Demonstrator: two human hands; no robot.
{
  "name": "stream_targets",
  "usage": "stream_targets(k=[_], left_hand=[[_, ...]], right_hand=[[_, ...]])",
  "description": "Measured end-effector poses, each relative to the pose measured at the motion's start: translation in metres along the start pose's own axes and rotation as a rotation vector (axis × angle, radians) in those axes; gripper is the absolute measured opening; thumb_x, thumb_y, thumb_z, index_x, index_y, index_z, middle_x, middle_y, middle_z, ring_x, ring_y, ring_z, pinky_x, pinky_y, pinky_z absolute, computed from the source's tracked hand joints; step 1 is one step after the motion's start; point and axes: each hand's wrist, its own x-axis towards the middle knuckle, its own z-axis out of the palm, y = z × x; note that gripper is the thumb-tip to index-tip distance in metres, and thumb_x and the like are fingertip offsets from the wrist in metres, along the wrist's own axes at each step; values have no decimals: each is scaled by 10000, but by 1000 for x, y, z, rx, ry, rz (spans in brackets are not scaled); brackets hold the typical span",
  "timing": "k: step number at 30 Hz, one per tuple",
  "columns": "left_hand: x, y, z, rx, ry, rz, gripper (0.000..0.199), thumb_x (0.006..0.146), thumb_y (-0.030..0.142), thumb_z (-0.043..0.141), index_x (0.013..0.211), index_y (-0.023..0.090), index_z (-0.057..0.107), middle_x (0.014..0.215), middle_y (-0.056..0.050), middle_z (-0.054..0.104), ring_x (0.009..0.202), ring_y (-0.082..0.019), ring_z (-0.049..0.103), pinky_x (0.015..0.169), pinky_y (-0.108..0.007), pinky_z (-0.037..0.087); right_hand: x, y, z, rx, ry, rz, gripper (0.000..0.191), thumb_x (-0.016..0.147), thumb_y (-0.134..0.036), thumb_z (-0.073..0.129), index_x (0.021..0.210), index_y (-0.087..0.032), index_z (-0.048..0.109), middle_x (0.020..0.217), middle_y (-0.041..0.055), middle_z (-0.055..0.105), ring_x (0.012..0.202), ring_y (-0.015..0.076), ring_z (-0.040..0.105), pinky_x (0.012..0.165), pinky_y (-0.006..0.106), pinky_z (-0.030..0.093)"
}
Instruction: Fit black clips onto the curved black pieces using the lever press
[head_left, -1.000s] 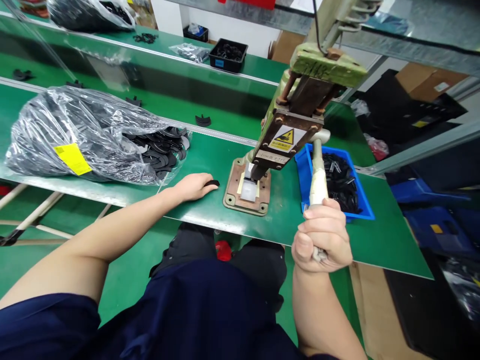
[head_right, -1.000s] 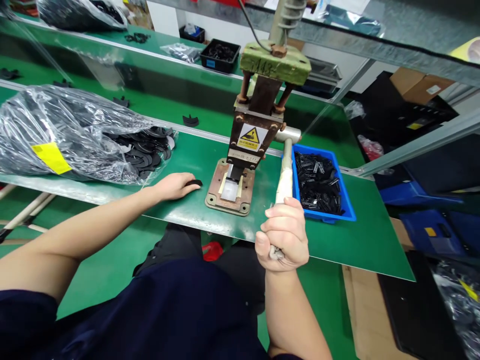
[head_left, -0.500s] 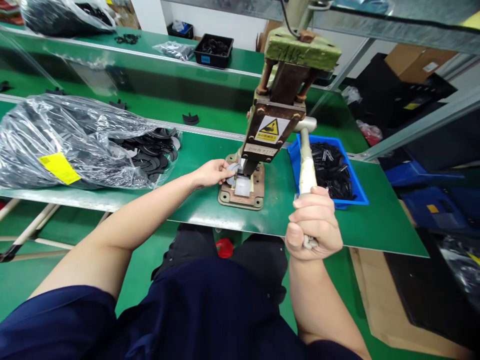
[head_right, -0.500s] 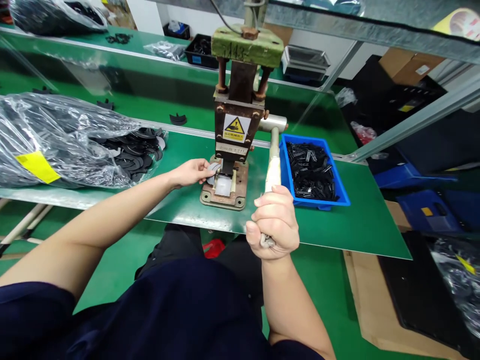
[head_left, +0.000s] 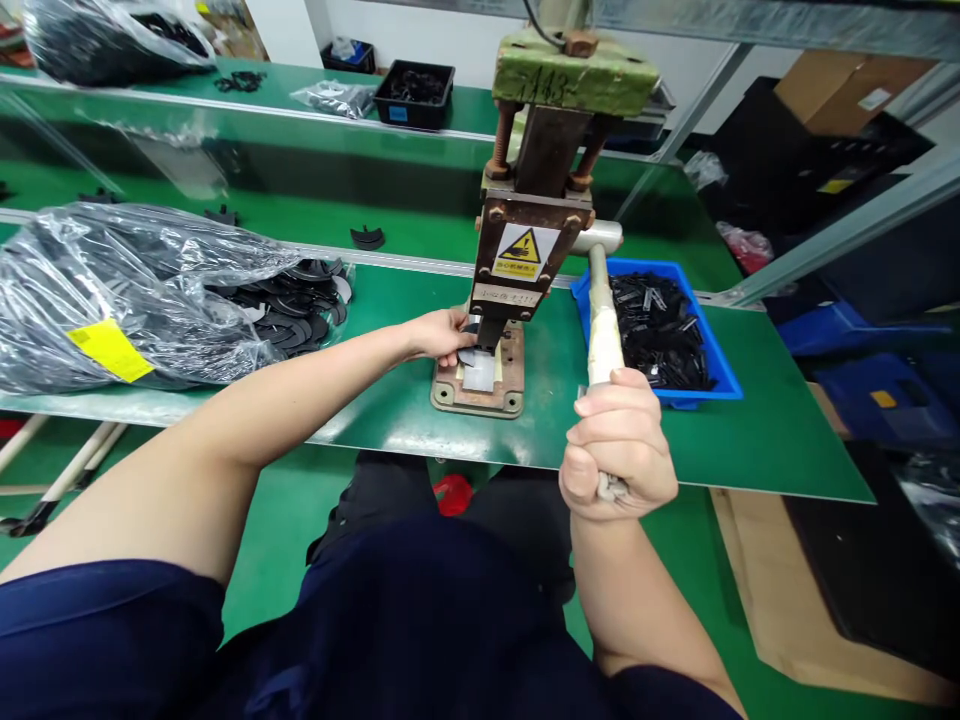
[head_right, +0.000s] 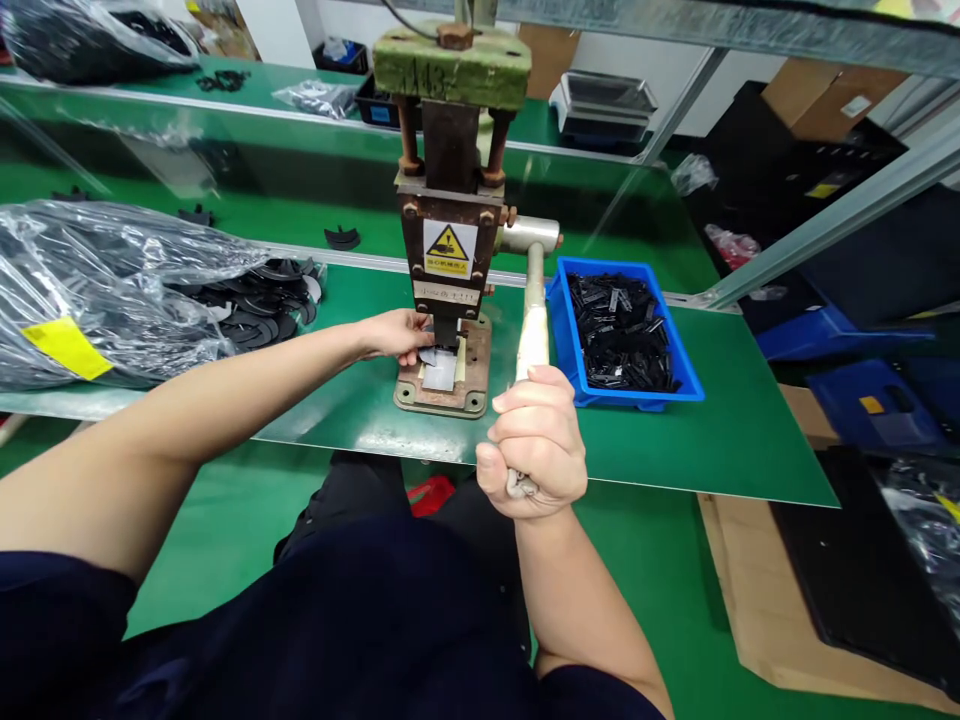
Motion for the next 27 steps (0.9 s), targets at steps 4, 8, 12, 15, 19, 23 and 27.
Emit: stream_targets(k=[4,8,12,15,19,23,27], left_hand=[[0,-1,3,-4,-4,-39,268,954,373,818,1027,191,635,485,51,580,382,-114,560,414,-186,408],[-6,-11,13,-13,69,-1,343,969,438,786,1141,193,617,530,43,615,404,-139,598,441,-215,443],[-26,-24,27,-88,142,137,316,996,409,725,1177,188,589,769,-25,741,563,-156,695,516,-239,506],[-43,-40,14,-64,59,325,289,1020,376,661,1230,180,633,987,-72,781,767,-156,743,674,-268,580],[-52,-70,-62,463,385,328,314,993,379,661,1227,183,736,1150,-100,778,1015,-231,725,963,-378,582],[-43,-92,-162,935,650,146,415,985,254,582,1354,135,728,1379,-191,711,1299,-346,627,1150,-472,469],[-25,-93,-214,1217,502,124,607,910,176,592,1513,141,647,1532,-192,635,1388,-388,550,1183,-502,397]], right_hand=[[0,1,0,-12,17,-8,257,912,-277,689,705,-227,545,721,-69,637,866,142,715,1080,507,570],[2,2,-2,-27,-7,-16,248,904,-285,689,700,-236,556,719,-68,647,847,150,725,1067,513,582],[5,3,-5,-25,-21,-45,246,883,-258,707,681,-225,571,717,-50,660,837,160,728,1038,516,583],[5,7,-5,-25,-6,-51,254,864,-269,717,657,-235,574,689,-46,650,807,171,724,999,519,588],[4,11,-4,-29,7,-50,228,826,-255,727,652,-252,580,669,-51,655,773,182,718,962,535,596],[3,11,-2,-22,30,-43,223,801,-222,723,643,-254,568,651,-58,647,757,183,710,958,541,593],[3,10,-2,-36,37,-29,212,775,-183,712,643,-253,562,648,-62,645,751,182,708,962,543,591]])
